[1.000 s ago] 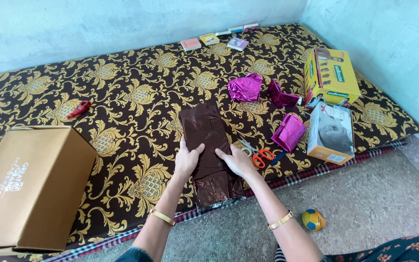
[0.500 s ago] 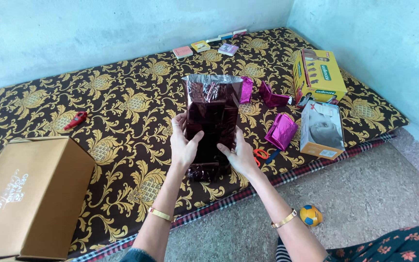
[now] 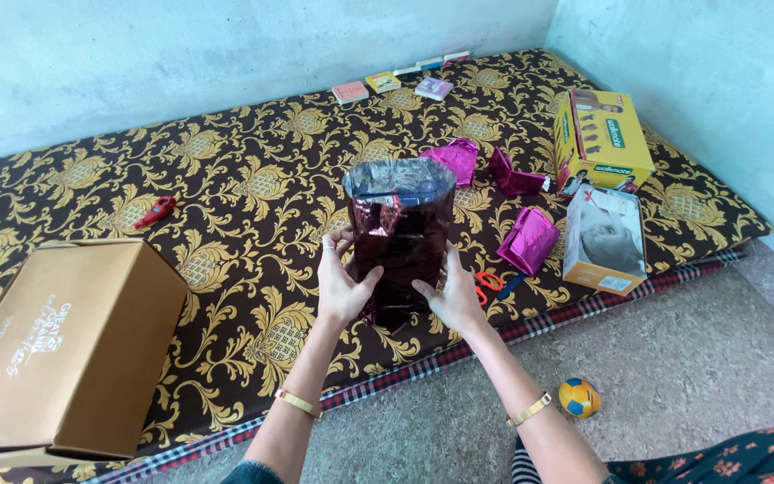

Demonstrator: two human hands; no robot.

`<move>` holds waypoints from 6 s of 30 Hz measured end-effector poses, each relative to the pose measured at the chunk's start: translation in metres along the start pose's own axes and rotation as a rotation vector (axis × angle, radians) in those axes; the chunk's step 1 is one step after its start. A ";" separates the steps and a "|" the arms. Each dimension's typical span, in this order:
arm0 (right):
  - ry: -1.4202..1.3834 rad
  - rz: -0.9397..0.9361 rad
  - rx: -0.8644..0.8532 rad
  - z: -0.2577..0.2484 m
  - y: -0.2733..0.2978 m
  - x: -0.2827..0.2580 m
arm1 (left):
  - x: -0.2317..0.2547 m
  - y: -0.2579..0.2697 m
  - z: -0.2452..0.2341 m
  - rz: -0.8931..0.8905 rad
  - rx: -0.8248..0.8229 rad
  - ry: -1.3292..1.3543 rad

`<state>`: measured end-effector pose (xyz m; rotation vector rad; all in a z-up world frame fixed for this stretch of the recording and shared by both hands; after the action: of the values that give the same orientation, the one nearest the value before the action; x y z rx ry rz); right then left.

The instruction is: The person wraps a rectangular object with brown wrapping paper on a patterned mat. They use clear tape to secure the paper and scissors to cut the tape. The person folds the paper edges and tapes them down to complete the wrapping.

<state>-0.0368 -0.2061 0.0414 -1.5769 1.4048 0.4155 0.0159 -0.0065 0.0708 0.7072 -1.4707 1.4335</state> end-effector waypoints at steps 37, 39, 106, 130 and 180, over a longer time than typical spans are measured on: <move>0.677 -0.314 -0.438 -0.028 -0.128 -0.127 | 0.025 0.001 0.020 0.148 0.121 -0.069; 0.676 -0.317 -0.451 -0.032 -0.131 -0.127 | 0.022 0.002 0.024 0.122 0.108 -0.091; 0.495 -0.423 -0.320 -0.059 -0.111 -0.129 | 0.027 -0.010 0.027 0.039 0.251 -0.106; 0.554 -0.205 -0.472 -0.093 -0.117 -0.067 | 0.023 -0.011 0.029 0.062 0.333 -0.127; 0.811 -0.569 -0.336 -0.047 -0.129 -0.124 | 0.024 -0.017 0.047 0.088 0.356 0.016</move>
<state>0.0290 -0.1861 0.2133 -2.4872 1.3913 -0.4045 0.0112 -0.0497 0.1055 0.8524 -1.2591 1.7890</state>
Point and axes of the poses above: each hand's wrist, its own y-axis away from the middle knuckle, its own z-axis out of the palm, x = y × z, the point moved 3 cm from there along -y, towards the middle knuckle, and after that the axes turned 7 degrees about y, right-handed, at the moved point
